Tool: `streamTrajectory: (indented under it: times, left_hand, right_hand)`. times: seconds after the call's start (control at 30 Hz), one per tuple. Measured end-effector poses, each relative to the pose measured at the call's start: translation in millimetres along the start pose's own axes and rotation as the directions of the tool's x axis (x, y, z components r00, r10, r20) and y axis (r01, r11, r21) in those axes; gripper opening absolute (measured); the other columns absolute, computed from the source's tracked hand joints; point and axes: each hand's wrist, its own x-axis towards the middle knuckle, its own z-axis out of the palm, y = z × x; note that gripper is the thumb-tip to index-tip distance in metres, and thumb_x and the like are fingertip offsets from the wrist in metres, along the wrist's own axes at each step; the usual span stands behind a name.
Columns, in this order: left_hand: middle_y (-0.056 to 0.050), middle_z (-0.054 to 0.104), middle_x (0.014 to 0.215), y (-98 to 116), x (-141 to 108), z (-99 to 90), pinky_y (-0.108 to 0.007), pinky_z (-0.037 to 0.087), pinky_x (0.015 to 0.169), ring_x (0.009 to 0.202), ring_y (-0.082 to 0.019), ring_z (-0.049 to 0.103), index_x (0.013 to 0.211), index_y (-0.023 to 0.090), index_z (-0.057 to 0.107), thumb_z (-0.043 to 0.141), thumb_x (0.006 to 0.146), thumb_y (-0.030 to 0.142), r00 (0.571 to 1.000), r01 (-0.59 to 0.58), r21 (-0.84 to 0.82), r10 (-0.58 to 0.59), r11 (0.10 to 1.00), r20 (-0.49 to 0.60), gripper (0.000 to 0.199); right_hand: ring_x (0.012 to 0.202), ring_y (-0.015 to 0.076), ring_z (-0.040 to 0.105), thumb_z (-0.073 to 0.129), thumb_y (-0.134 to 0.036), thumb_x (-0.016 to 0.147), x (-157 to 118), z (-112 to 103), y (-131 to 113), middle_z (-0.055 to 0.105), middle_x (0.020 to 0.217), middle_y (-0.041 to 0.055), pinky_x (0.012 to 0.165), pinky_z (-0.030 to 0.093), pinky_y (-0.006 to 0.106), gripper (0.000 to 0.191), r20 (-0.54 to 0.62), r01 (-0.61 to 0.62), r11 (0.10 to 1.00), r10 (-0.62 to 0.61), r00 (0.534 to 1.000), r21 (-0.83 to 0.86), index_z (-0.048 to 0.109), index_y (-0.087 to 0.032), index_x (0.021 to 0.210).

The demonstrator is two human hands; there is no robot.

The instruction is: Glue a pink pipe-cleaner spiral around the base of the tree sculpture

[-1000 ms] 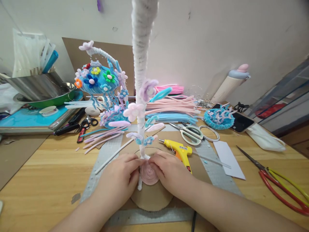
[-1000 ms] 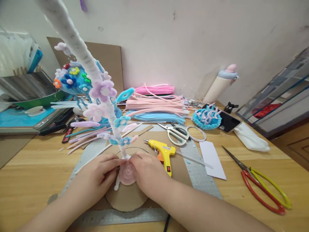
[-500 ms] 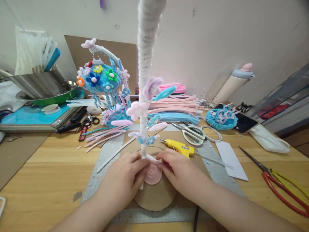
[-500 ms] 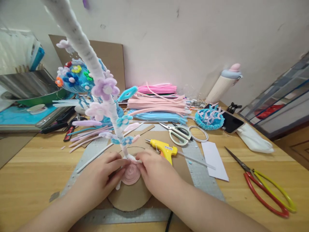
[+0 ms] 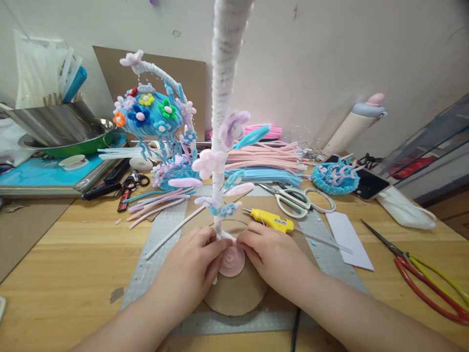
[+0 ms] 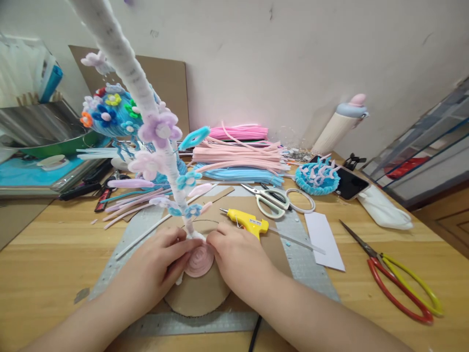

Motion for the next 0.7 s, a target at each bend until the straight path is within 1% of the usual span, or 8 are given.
streamTrajectory:
  times: [0.1, 0.23, 0.4, 0.47, 0.57, 0.63, 0.67, 0.7]
  left_hand:
    - [-0.007, 0.061, 0.107, -1.0, -0.3, 1.6, -0.039, 0.047, 0.081, 0.097, -0.023, 0.056, 0.114, 0.027, 0.063, 0.045, 0.093, 0.023, 0.999, -0.025, 0.005, 0.025, 1.000, -0.031, 0.027]
    - [-0.004, 0.064, 0.117, -0.2, -0.4, 0.9, -0.040, 0.043, 0.091, 0.108, -0.022, 0.055, 0.111, 0.025, 0.062, 0.048, 0.091, 0.017, 0.989, -0.115, 0.007, 0.115, 0.993, -0.089, 0.025]
    - [0.003, 0.067, 0.117, 3.3, 0.9, -2.3, -0.037, 0.039, 0.092, 0.112, -0.019, 0.056, 0.105, 0.026, 0.062, 0.048, 0.087, 0.007, 0.988, -0.148, -0.026, 0.147, 0.989, -0.045, 0.030]
    - [0.003, 0.068, 0.116, 3.3, 0.7, -1.8, -0.037, 0.038, 0.092, 0.112, -0.019, 0.056, 0.104, 0.026, 0.062, 0.048, 0.086, 0.006, 0.986, -0.159, -0.024, 0.158, 0.987, -0.062, 0.031]
    - [0.002, 0.067, 0.114, 2.1, -0.6, 0.8, -0.037, 0.037, 0.093, 0.110, -0.019, 0.055, 0.107, 0.027, 0.061, 0.048, 0.087, 0.008, 0.981, -0.169, -0.033, 0.165, 0.985, -0.107, 0.031]
    - [0.001, 0.064, 0.116, 1.7, -1.5, 2.8, -0.037, 0.037, 0.093, 0.109, -0.019, 0.053, 0.111, 0.028, 0.058, 0.047, 0.090, 0.011, 0.976, -0.188, -0.052, 0.180, 0.981, -0.126, 0.030]
    - [0.000, 0.063, 0.116, 1.8, -1.9, 3.7, -0.038, 0.037, 0.093, 0.109, -0.019, 0.052, 0.112, 0.028, 0.057, 0.046, 0.091, 0.012, 0.973, -0.197, -0.061, 0.188, 0.978, -0.130, 0.029]
    - [0.000, 0.062, 0.116, 2.2, -2.2, 4.6, -0.038, 0.037, 0.093, 0.109, -0.019, 0.051, 0.113, 0.028, 0.057, 0.046, 0.091, 0.013, 0.972, -0.205, -0.069, 0.195, 0.976, -0.132, 0.029]
  right_hand:
    - [0.084, 0.0169, 0.059, 0.050, -0.014, 0.092, 0.0, -1.2, 0.0, 0.062, 0.088, 0.0025, 0.072, 0.042, 0.028, 0.020, 0.009, 0.016, 1.000, -0.016, 1.000, -0.021, 0.068, -0.022, 0.090]
    - [0.084, 0.0171, 0.059, 0.049, -0.013, 0.092, 0.0, -6.6, -2.2, 0.063, 0.088, 0.0034, 0.072, 0.041, 0.028, 0.022, 0.063, 0.066, 0.996, -0.062, 0.996, -0.059, 0.069, -0.021, 0.092]
    - [0.078, 0.0190, 0.060, 0.046, -0.011, 0.089, -4.2, -12.9, -1.5, 0.063, 0.085, 0.0032, 0.068, 0.041, 0.030, 0.031, 0.158, 0.083, 0.985, -0.060, 0.986, -0.149, 0.069, -0.026, 0.101]
    - [0.082, 0.0206, 0.061, 0.046, -0.011, 0.089, -7.3, -15.9, 1.8, 0.065, 0.091, 0.0033, 0.070, 0.042, 0.032, 0.037, 0.157, 0.091, 0.984, -0.067, 0.985, -0.151, 0.064, -0.031, 0.114]
    - [0.097, 0.0239, 0.060, 0.050, -0.011, 0.085, -13.4, -26.5, 10.4, 0.065, 0.110, 0.0059, 0.082, 0.042, 0.036, 0.050, 0.120, 0.078, 0.983, -0.058, 0.991, -0.166, 0.052, -0.032, 0.131]
    - [0.102, 0.0255, 0.058, 0.057, -0.014, 0.082, -18.0, -38.3, 18.9, 0.062, 0.118, 0.0061, 0.086, 0.040, 0.038, 0.054, 0.106, 0.066, 0.981, -0.047, 0.993, -0.182, 0.051, -0.033, 0.131]
    - [0.101, 0.0258, 0.057, 0.060, -0.017, 0.080, -20.2, -45.0, 24.0, 0.062, 0.118, 0.0055, 0.086, 0.040, 0.038, 0.051, 0.102, 0.063, 0.982, -0.045, 0.994, -0.181, 0.053, -0.033, 0.129]
    - [0.101, 0.0257, 0.057, 0.060, -0.022, 0.082, -22.3, -51.5, 29.6, 0.062, 0.118, 0.0053, 0.086, 0.040, 0.038, 0.043, 0.093, 0.044, 0.984, -0.028, 0.995, -0.175, 0.057, -0.032, 0.124]
